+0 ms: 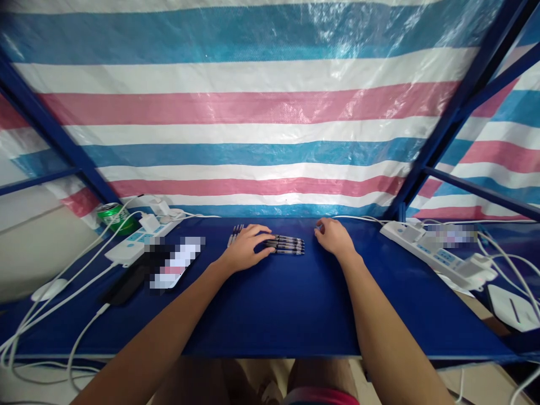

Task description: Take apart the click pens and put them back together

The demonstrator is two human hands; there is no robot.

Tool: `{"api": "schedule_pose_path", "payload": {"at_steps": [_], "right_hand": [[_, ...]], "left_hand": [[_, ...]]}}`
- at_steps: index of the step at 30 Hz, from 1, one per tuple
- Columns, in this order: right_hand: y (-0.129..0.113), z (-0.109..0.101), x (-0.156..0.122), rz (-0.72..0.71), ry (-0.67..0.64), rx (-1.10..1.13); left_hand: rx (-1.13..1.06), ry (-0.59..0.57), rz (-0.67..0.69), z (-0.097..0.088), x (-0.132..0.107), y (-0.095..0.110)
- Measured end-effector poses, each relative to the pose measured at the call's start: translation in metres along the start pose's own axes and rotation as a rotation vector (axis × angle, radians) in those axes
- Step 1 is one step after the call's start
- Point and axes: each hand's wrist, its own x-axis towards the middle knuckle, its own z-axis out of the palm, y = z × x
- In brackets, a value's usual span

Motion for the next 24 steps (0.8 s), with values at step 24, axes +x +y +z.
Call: {"api": "schedule_pose_path", "payload": {"at_steps": [24], "right_hand": [[-0.046,0.014,-0.004,-0.237,-0.135,0.216]], "left_hand": [[-0.095,-0.045,0.037,0.017,0.000,-0.002]]}}
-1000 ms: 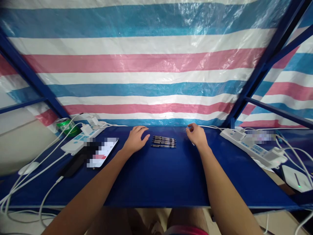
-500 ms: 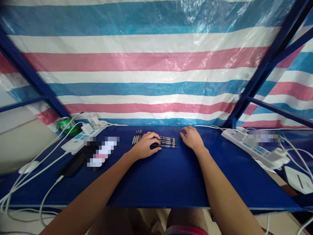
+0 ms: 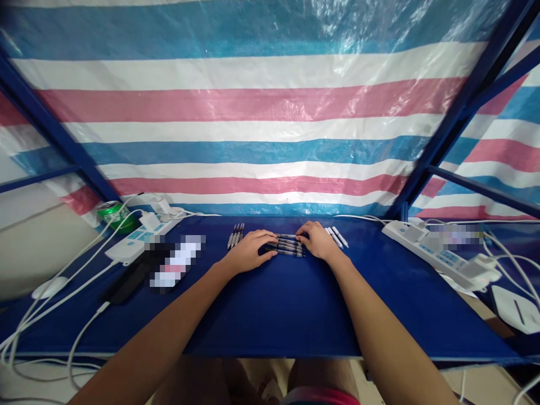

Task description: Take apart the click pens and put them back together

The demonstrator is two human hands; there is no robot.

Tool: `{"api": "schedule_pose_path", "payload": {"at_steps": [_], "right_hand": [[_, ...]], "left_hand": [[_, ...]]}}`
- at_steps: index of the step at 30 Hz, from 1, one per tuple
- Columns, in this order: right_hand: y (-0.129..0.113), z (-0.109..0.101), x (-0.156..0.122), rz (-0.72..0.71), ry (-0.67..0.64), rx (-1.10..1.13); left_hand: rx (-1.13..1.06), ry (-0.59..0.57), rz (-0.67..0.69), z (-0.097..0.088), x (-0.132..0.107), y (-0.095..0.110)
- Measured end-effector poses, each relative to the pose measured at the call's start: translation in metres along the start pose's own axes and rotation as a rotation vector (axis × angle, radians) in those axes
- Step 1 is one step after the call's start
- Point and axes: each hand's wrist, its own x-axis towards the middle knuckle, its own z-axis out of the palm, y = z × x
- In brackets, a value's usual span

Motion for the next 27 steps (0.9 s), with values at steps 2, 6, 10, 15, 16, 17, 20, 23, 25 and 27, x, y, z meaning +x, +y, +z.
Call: {"api": "schedule_pose_path", "payload": {"at_steps": [2,6,10,15,16,17,20,23,25,27], "right_hand": [[-0.004,-0.001,0.000,0.026,0.034,0.034],[-0.017,-0.006,-0.001,0.050,0.074,0.259],[-0.033,-0.009,-0.003,0.063,0.036,0.531],[-0.044,-0.008,-0.004,0.138,-0.005,0.718],[-0.044,-0.008,-0.004,0.125,0.009,0.731],[-0.044,-0.008,-0.004,0.103,0.026,0.734],[-0.041,-0.008,-0.004,0.084,0.033,0.732],[-0.042,-0.009,-0.005,0.136,-0.036,0.735],[-0.043,-0.009,-0.006,0.119,-0.048,0.725],[-0.046,-0.009,-0.007,0.106,-0.062,0.722]], "left_hand": [[0.010,0.026,-0.006,-0.002,0.000,0.001],[0.019,0.163,-0.081,-0.007,0.001,0.001],[-0.008,0.211,-0.141,-0.011,0.002,-0.003],[-0.038,0.222,-0.100,-0.015,0.001,-0.005],[-0.042,0.224,-0.090,-0.015,0.001,-0.005],[-0.045,0.226,-0.083,-0.015,0.001,-0.005],[-0.055,0.232,-0.055,-0.013,0.002,-0.005],[-0.068,0.241,-0.007,-0.011,0.002,-0.005],[-0.071,0.247,0.001,-0.010,0.002,-0.004],[-0.071,0.255,-0.001,-0.010,0.002,-0.004]]}}
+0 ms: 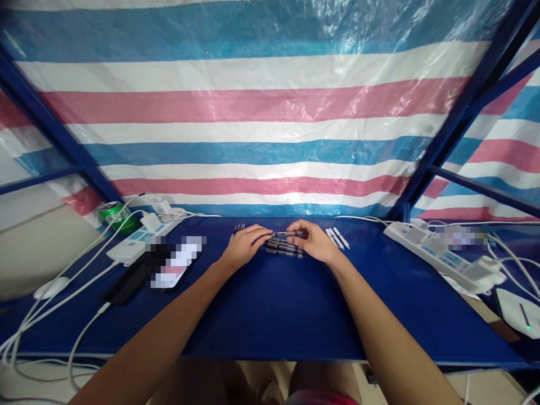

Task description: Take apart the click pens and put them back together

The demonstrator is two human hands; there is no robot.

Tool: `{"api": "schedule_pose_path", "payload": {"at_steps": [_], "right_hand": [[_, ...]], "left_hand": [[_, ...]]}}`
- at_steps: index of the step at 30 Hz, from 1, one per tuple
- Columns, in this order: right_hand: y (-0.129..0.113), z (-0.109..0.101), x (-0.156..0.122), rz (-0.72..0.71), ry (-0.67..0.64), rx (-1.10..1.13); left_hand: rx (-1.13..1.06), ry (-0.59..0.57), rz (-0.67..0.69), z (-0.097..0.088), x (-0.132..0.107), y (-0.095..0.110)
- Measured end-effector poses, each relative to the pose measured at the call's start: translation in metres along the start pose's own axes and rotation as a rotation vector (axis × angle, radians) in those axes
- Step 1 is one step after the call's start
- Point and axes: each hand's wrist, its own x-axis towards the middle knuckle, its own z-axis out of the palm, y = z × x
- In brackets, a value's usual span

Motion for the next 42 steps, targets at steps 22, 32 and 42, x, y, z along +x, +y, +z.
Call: {"api": "schedule_pose_path", "payload": {"at_steps": [22,32,42], "right_hand": [[0.001,0.006,0.000,0.007,-0.008,-0.014],[0.005,0.004,0.002,-0.057,0.022,-0.096],[0.014,-0.015,0.008,-0.115,0.250,-0.219]], "left_hand": [[0.005,-0.025,0.008,0.001,-0.001,0.000],[0.033,-0.048,-0.012,0.001,0.000,0.000],[0.164,0.058,-0.182,0.000,0.001,-0.009]]}}
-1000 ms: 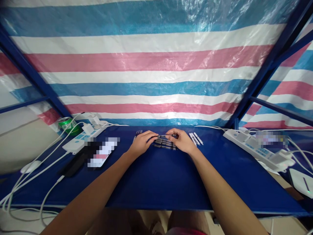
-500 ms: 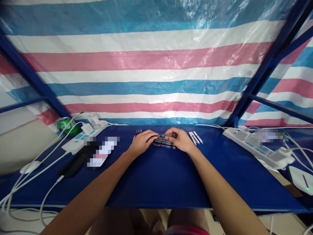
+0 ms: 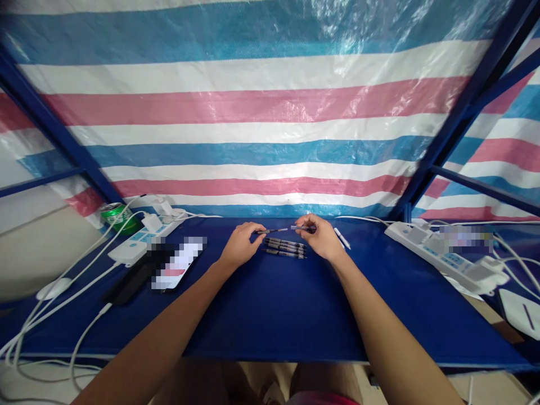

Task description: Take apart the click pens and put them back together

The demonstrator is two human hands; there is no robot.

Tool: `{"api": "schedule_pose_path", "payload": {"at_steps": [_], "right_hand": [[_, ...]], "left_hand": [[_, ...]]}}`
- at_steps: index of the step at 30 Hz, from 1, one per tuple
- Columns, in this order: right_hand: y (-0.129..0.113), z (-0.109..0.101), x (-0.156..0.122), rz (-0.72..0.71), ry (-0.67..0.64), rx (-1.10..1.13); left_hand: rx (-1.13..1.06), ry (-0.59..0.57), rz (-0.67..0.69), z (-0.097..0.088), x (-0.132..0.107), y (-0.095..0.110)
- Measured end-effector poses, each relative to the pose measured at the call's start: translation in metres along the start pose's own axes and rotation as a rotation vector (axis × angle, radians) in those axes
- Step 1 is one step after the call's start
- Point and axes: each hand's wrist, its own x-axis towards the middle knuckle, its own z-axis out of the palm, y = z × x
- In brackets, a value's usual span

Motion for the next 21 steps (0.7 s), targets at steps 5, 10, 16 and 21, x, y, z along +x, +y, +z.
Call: {"api": "schedule_pose_path", "payload": {"at_steps": [5,10,16,21], "right_hand": [[-0.002,-0.004,0.000,0.048,0.081,-0.083],[0.004,-0.008,-0.001,0.072,0.123,-0.245],[0.016,-0.010,0.000,0.120,0.115,-0.326],[0.018,-0.013,0.000,0.136,0.125,-0.378]], "left_hand": [[-0.014,0.028,-0.084,-0.002,0.001,-0.006],[0.158,0.033,-0.140,-0.008,0.001,-0.010],[0.331,-0.023,-0.240,-0.009,-0.002,-0.011],[0.362,0.015,-0.282,-0.010,-0.002,-0.016]]}}
